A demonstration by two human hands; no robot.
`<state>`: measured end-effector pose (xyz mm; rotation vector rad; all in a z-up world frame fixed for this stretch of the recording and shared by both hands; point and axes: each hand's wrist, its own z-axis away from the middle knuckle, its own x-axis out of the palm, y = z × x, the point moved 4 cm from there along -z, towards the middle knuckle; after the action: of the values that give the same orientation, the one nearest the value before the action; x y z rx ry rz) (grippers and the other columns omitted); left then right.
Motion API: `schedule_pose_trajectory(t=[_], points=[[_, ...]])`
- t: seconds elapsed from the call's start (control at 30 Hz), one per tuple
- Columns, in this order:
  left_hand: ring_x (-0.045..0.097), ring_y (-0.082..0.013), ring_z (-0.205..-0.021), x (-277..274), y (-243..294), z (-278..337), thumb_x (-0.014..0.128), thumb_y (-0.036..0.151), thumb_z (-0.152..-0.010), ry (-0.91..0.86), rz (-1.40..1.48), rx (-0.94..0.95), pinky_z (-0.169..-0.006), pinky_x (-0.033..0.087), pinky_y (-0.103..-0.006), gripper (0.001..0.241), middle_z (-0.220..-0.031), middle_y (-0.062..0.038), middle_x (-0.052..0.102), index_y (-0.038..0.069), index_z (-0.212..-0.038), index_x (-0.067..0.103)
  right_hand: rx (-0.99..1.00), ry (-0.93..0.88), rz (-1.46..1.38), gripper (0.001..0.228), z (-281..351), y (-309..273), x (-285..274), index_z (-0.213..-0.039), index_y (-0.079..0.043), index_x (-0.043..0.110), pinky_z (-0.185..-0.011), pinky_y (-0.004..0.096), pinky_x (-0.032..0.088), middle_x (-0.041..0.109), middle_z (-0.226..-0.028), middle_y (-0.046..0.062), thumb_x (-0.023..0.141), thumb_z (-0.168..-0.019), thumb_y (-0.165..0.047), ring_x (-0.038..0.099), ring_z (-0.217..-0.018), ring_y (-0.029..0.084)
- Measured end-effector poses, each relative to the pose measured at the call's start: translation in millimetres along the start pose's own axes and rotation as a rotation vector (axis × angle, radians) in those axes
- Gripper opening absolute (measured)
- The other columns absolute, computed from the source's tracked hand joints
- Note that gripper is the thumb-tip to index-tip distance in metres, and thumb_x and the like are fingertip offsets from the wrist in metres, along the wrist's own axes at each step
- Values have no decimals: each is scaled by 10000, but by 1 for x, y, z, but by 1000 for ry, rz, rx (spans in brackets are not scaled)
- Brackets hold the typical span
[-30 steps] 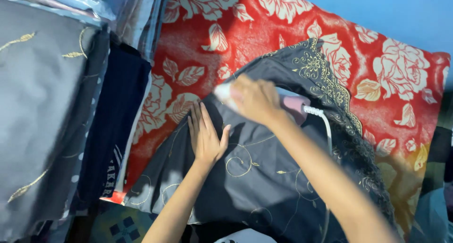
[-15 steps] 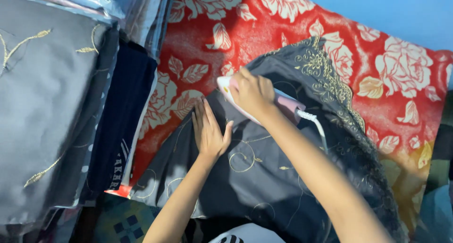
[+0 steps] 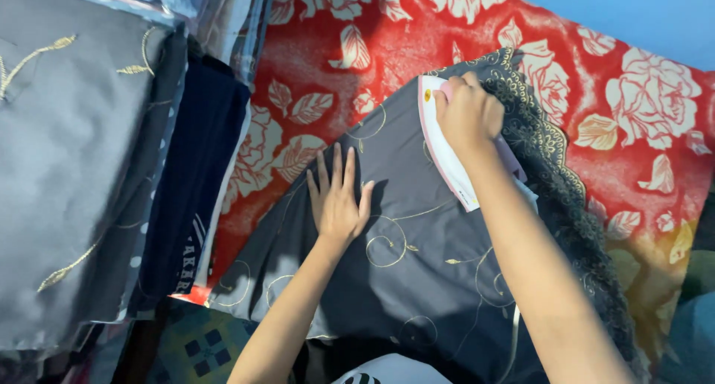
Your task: The person irons a dark gray fabric with gold embroidery on a red floral patterned surface. They use a spray bottle to moisten the fabric and a pink iron to smooth it out, repeatedly adjusting the fabric's position and flipping it over to iron different sections.
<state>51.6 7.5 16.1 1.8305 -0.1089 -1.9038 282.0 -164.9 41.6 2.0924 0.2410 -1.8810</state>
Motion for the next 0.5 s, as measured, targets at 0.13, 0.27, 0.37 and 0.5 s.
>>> schedule_pose_trajectory(t=[0.13, 0.27, 0.37, 0.5], points=[[169, -435, -1544, 0, 1, -1, 347, 561, -1024, -24, 8, -9, -1191, 216, -650, 737, -1701, -110, 196, 193, -1646, 201, -232, 21, -104, 286, 27, -28, -45, -897, -189, 724, -589, 525, 593, 718, -1030, -40, 696, -857, -471, 732, -667, 391], [167, -436, -1545, 2, 1, -1, 352, 558, -1024, -14, 10, -8, -1192, 211, -655, 734, -1699, -113, 202, 192, -1645, 206, -156, 44, -81, 292, 14, -10, -24, -918, -237, 723, -588, 517, 598, 709, -1052, -80, 659, -869, -517, 743, -717, 351], [175, -431, -1544, 1, 1, -2, 375, 556, -1014, -13, -4, -13, -1187, 220, -654, 743, -1695, -120, 212, 201, -1645, 210, -109, 172, -22, 259, 18, -18, -35, -907, -188, 694, -546, 499, 586, 690, -953, -19, 699, -866, -444, 721, -605, 355], [189, -433, -1540, 0, 2, -4, 369, 551, -1021, 10, 0, -14, -1190, 225, -641, 730, -1693, -128, 217, 196, -1642, 225, -213, 97, -78, 236, 21, -17, -38, -912, -221, 709, -572, 495, 592, 701, -933, -30, 679, -873, -452, 741, -678, 337]])
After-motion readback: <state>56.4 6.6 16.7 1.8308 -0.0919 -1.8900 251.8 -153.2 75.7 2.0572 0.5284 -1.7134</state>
